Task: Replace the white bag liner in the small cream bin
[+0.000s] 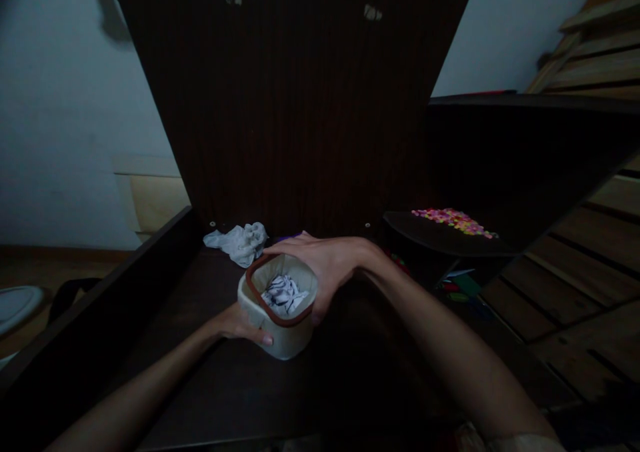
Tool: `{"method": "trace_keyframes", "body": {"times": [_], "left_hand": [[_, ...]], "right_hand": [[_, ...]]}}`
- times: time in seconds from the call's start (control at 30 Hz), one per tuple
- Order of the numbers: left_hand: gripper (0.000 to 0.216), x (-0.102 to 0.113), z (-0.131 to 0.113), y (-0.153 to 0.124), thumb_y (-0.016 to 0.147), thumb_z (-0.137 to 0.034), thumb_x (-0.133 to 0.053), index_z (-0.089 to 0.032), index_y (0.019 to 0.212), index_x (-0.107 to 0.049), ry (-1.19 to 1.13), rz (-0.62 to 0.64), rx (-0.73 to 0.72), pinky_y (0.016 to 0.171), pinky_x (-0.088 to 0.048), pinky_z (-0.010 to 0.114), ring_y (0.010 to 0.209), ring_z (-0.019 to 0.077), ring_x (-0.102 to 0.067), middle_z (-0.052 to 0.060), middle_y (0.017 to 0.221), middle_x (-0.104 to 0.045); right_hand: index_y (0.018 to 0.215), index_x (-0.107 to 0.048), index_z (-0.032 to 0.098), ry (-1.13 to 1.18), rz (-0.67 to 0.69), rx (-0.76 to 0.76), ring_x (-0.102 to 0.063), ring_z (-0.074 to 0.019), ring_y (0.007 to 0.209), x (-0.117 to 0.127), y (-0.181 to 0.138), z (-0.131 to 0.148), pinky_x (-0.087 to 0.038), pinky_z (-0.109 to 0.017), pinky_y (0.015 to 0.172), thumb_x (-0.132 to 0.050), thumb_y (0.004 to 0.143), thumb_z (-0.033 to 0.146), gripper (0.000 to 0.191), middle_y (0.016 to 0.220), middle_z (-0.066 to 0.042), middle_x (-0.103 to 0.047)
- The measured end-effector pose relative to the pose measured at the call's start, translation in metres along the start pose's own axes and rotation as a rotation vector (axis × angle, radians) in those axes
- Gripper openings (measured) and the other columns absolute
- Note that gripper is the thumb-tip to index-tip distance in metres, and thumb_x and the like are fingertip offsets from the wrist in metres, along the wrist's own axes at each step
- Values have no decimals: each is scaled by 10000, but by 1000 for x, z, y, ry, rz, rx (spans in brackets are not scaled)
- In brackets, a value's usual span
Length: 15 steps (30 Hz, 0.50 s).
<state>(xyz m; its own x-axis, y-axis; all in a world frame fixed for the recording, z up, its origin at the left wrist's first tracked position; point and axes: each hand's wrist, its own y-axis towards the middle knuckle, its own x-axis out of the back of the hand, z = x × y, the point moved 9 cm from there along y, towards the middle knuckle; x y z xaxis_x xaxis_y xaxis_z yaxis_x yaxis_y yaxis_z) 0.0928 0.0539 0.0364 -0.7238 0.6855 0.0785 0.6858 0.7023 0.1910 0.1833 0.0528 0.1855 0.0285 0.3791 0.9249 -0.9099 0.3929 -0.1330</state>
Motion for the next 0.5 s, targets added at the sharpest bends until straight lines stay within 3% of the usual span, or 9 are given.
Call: {"method": "trace_keyframes", "body": {"times": [0.13, 0.23, 0.4, 0.5], "left_hand": [[724, -3, 4, 0, 561, -353, -930, -195, 1223, -683, -18, 36, 23, 1204, -325, 479, 1419, 393, -426, 84, 1314, -676], [779, -1, 4, 0, 537, -349, -940, -227, 1256, -665, -15, 20, 12, 1212, -314, 466, 1401, 387, -454, 61, 1326, -667], [790, 2, -1, 0, 539, -359, -947, -226, 1262, -659, 10, -8, 5, 1234, -258, 484, 1412, 410, -431, 47, 1303, -674], [747, -2, -4, 1, 571, -401, -936, -174, 1234, -675, 32, 39, -12, 1218, -281, 518, 1414, 427, -418, 101, 1303, -666]], "right_hand": [[1559, -337, 237, -13, -68, -17, -400, -365, 1402, 5, 2, 4, -294, -512, 1176, -922, 411, 556, 1328, 1515, -115, -468], [1575, -315, 238, -18, -84, -84, -444, -366, 1352, 5, 1, 9, -355, -495, 1133, -900, 428, 596, 1336, 1491, -122, -487], [1536, -400, 256, -118, -219, -158, -488, -368, 1260, 17, -5, 19, -345, -523, 1111, -853, 484, 688, 1223, 1399, -116, -551], [1567, -342, 229, -174, -254, -205, -469, -383, 1269, 21, -11, 19, -335, -543, 1109, -816, 497, 756, 1284, 1419, -134, -521]]}}
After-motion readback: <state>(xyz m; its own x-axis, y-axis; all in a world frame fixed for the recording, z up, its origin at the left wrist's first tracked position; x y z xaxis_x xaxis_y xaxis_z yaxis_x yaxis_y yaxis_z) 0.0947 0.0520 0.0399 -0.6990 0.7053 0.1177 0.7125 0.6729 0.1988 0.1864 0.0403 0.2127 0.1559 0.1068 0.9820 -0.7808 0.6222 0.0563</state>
